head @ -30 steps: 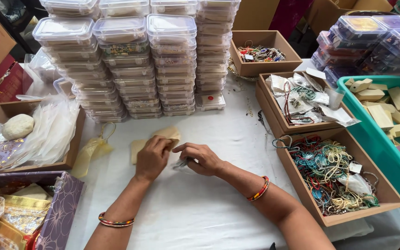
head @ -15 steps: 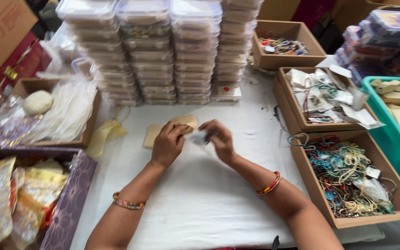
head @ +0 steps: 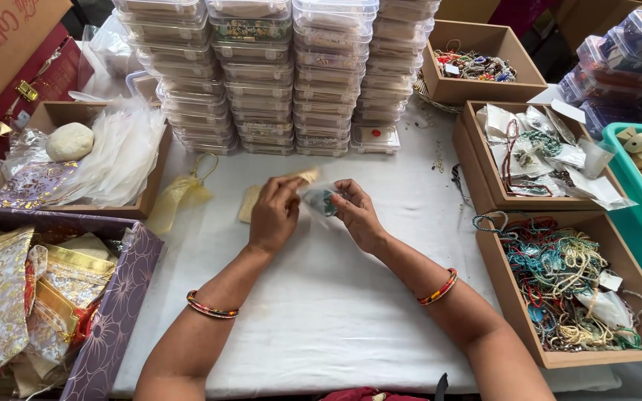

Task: The person places a small folded cloth into a clear plastic container and stacks it. They then pick up a green beaded necklace, coil it, and place it into a small plastic bag. Next, they place the bagged necklace into a decorative gold-patterned pouch, tie it closed, and place it into another clear plastic container. Finally, they pick up a long blue beaded necklace and lay it out on the table.

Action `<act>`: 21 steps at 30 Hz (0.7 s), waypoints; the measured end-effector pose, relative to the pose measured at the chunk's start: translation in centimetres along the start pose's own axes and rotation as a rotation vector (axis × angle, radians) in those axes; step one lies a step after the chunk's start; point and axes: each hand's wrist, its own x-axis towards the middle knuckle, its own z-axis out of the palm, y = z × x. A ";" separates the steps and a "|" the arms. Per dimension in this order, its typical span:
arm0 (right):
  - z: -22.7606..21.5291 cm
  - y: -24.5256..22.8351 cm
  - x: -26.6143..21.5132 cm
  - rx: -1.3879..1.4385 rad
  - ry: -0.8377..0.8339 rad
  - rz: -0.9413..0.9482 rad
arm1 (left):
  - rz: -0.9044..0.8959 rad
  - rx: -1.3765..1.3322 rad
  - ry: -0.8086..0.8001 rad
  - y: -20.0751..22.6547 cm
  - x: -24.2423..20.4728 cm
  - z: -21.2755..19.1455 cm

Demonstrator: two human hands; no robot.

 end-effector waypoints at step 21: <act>-2.2 0.8 1.3 -0.109 0.253 -0.064 | 0.021 0.480 0.484 -3.5 1.5 -3.8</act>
